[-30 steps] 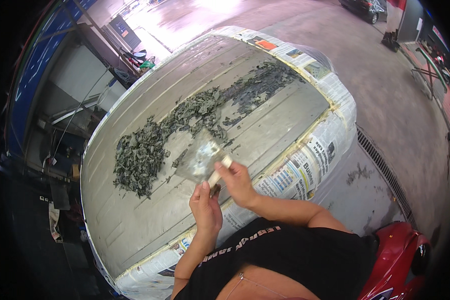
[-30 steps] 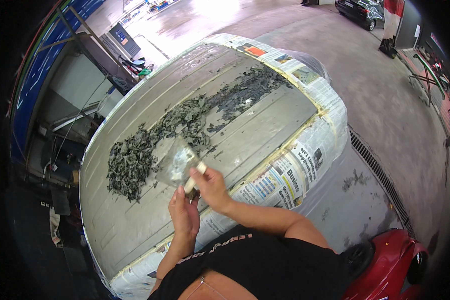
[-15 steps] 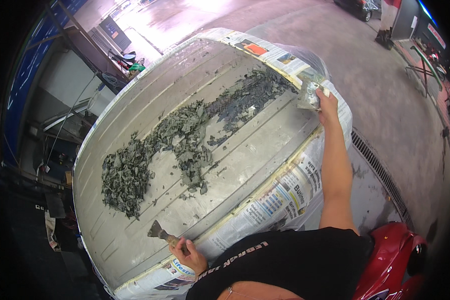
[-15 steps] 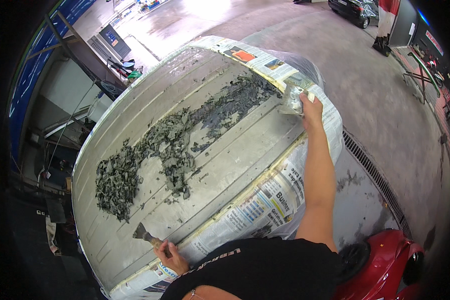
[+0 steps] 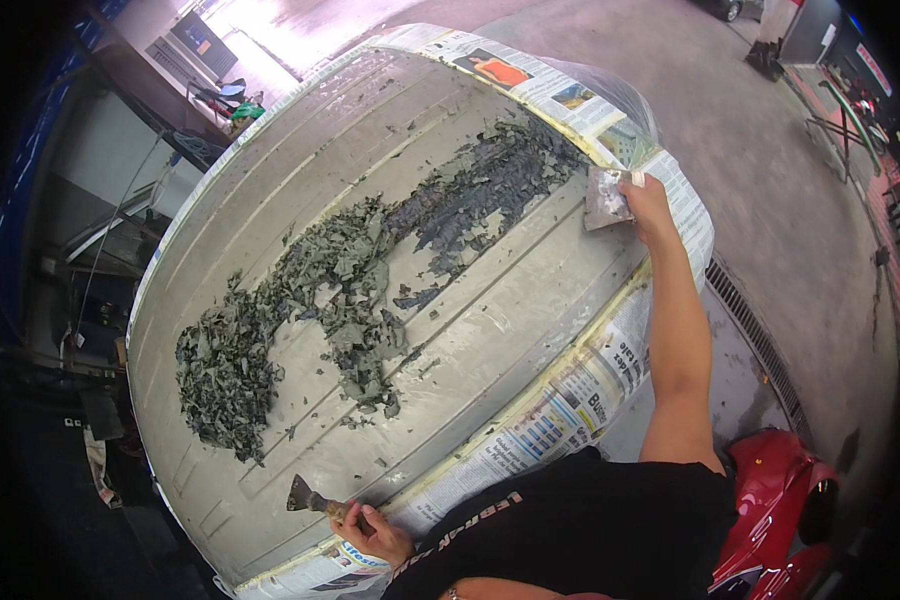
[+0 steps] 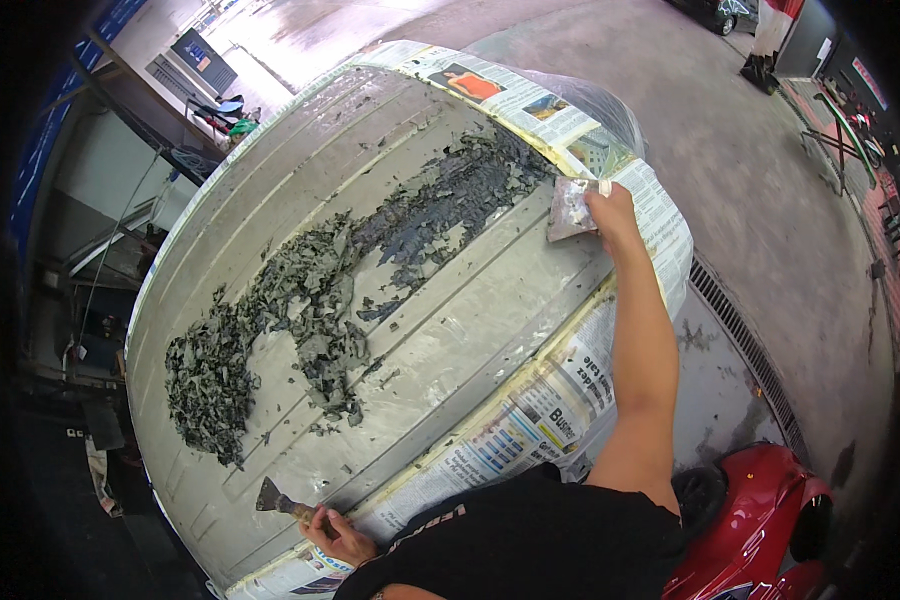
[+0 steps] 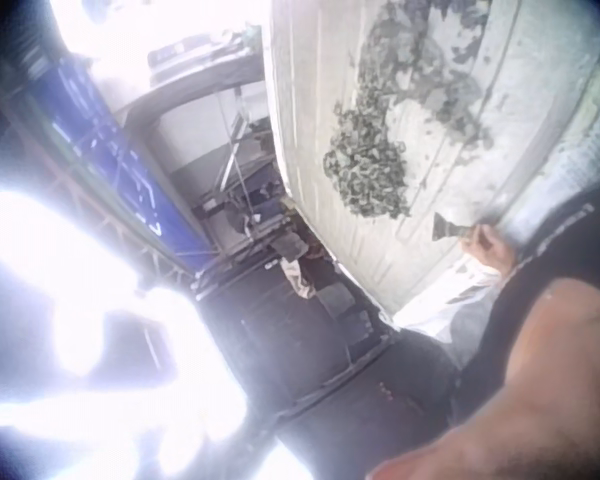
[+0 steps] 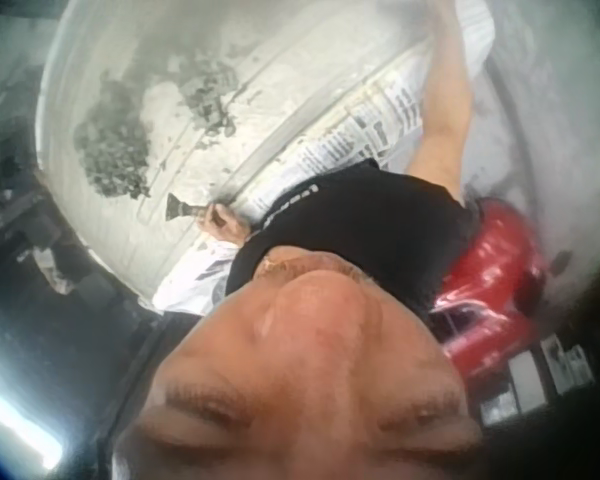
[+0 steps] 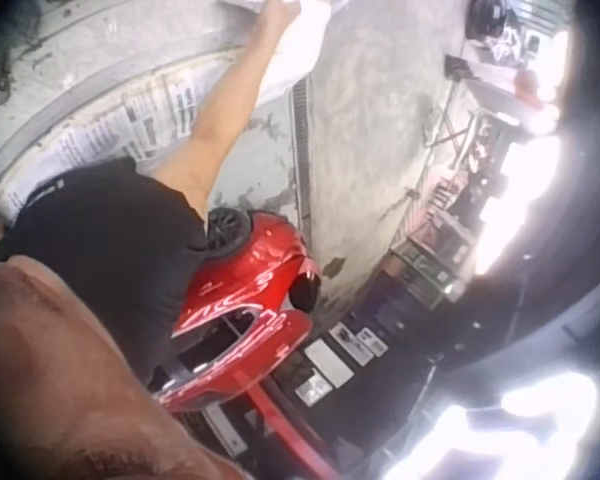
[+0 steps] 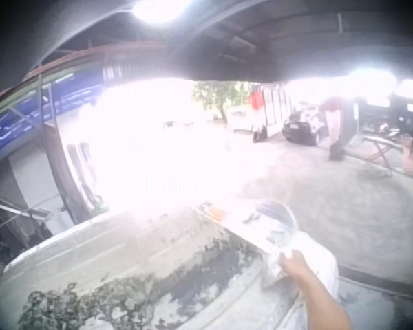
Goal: The person scrapes a gray compound from the hood of a car using a small metal scraper. The hood is covered with newspaper. The person repeatedly scrapes the compound and transfers it onto a larger putty knife held in the other hand.
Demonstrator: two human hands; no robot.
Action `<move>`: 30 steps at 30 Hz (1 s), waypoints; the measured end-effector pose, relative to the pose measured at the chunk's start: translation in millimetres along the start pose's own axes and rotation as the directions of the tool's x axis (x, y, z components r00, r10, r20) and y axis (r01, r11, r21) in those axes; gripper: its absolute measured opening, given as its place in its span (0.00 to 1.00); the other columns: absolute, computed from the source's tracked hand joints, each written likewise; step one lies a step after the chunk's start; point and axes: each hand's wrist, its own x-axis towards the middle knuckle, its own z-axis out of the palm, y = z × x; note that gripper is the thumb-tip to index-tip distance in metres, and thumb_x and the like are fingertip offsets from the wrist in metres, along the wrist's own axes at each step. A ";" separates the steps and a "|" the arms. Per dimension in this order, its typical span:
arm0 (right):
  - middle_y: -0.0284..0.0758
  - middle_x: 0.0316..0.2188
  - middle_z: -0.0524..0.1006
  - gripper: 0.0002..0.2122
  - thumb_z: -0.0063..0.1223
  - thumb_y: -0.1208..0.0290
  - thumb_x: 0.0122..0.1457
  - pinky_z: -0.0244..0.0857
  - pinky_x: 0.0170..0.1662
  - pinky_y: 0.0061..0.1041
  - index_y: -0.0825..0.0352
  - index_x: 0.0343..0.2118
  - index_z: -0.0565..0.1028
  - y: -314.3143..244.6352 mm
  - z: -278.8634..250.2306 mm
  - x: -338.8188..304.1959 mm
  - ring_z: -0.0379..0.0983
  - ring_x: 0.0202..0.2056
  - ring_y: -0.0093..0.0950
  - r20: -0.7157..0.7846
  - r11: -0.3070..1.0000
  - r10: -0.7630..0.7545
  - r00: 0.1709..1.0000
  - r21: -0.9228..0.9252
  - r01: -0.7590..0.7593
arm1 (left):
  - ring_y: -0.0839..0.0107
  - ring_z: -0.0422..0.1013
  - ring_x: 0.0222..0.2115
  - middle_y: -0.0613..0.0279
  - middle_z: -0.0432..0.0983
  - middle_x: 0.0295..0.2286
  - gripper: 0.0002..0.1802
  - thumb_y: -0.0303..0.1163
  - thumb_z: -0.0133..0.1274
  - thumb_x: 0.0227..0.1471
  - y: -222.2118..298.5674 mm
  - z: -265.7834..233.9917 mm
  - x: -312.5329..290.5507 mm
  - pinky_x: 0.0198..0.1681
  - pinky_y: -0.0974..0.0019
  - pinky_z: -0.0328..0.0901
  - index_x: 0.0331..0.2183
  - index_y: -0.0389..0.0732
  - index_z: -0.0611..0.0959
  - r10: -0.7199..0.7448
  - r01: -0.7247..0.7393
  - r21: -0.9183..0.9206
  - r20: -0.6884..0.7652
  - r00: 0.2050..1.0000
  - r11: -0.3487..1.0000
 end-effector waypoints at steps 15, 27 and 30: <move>0.37 0.36 0.80 0.14 0.55 0.75 0.55 0.70 0.39 0.28 0.72 0.45 0.77 -48.7 31.5 35.8 0.76 0.35 0.27 0.146 0.941 -0.264 0.953 -0.176 0.288 | 0.56 0.66 0.55 0.47 0.60 0.57 0.08 0.25 0.52 0.60 1.3 0.5 2.6 0.57 0.58 0.63 0.41 0.32 0.77 0.105 -0.104 0.058 -0.012 0.994 0.993; 0.37 0.38 0.80 0.15 0.54 0.78 0.57 0.69 0.42 0.28 0.74 0.47 0.76 16.5 -40.1 31.1 0.76 0.35 0.26 0.045 0.995 -0.096 0.994 0.026 0.095 | 0.57 0.67 0.54 0.49 0.61 0.55 0.08 0.26 0.54 0.60 1.8 2.9 4.6 0.56 0.61 0.65 0.40 0.33 0.78 0.106 -0.106 0.075 0.002 0.994 0.992; 0.37 0.38 0.80 0.15 0.54 0.77 0.57 0.69 0.42 0.28 0.74 0.47 0.76 13.5 -38.9 32.1 0.76 0.36 0.26 0.058 0.991 -0.121 0.991 -0.046 0.123 | 0.57 0.67 0.54 0.49 0.61 0.55 0.08 0.26 0.54 0.60 3.0 3.8 4.1 0.55 0.62 0.65 0.40 0.33 0.78 0.112 -0.111 0.093 -0.001 0.994 0.989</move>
